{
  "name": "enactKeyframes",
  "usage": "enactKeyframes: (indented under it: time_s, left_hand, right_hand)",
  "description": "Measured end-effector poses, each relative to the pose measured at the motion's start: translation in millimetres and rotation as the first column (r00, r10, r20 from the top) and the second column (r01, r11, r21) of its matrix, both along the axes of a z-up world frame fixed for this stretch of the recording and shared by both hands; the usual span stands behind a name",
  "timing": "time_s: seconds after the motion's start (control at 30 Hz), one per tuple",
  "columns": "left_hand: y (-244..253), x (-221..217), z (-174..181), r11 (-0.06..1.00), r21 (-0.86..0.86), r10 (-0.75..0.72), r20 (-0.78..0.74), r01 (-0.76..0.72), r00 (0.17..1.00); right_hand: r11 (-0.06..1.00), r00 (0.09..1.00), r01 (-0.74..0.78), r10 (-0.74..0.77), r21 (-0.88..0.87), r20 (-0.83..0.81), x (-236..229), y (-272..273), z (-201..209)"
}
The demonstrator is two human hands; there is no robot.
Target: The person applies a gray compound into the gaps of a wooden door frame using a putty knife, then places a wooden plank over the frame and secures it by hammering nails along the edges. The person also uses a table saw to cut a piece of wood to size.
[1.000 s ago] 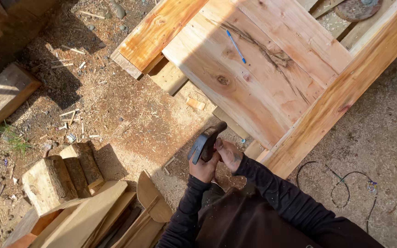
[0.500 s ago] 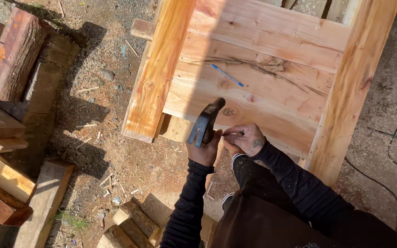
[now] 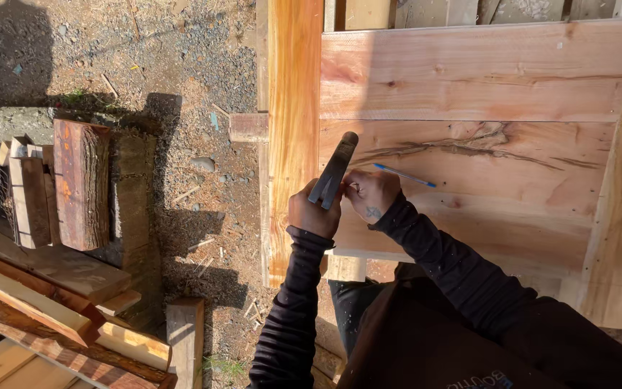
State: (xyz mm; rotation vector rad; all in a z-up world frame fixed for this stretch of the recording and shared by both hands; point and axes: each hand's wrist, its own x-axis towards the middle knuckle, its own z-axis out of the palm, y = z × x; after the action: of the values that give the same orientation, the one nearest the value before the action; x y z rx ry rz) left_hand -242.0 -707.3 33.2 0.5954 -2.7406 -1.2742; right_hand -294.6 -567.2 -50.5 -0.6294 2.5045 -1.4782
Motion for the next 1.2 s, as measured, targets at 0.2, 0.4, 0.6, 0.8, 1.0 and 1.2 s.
enactKeyframes:
  time_s: [0.2, 0.4, 0.6, 0.8, 1.0, 1.2]
  left_hand:
    - [-48.7, -49.1, -1.9, 0.898, 0.440, 0.049, -0.141, 0.018, 0.989]
    - [-87.7, -72.2, 35.1, 0.742, 0.670, 0.016, -0.039, 0.014, 0.999]
    - [-113.6, -70.4, 29.9, 0.956, 0.237, -0.182, 0.006, 0.175, 0.983]
    - [-131.0, -74.4, 6.0, 0.920, -0.125, -0.359, 0.115, 0.372, 0.926]
    - [-126.8, -95.2, -7.4, 0.783, -0.251, -0.502, 0.285, 0.569, 0.817]
    - [-109.3, -116.4, -7.1, 0.679, -0.272, -0.580, 0.371, 0.682, 0.725]
  right_hand:
    - [0.661, 0.767, 0.606, -0.338, -0.442, 0.545, -32.4, -57.7, -109.8]
    - [0.405, 0.653, 0.756, -0.512, -0.515, 0.558, -63.4, -123.0, -168.4]
    - [0.452, 0.495, 0.867, -0.740, -0.209, 0.456, -65.8, -161.9, -186.1]
    - [0.512, 0.504, 0.859, -0.834, -0.026, 0.223, -64.7, -176.4, -202.7]
    - [0.637, 0.654, 0.741, -0.756, -0.212, 0.013, -64.8, -168.7, -167.9]
    - [0.518, 0.518, 0.855, -0.855, 0.002, 0.002, -63.9, -174.0, -128.1]
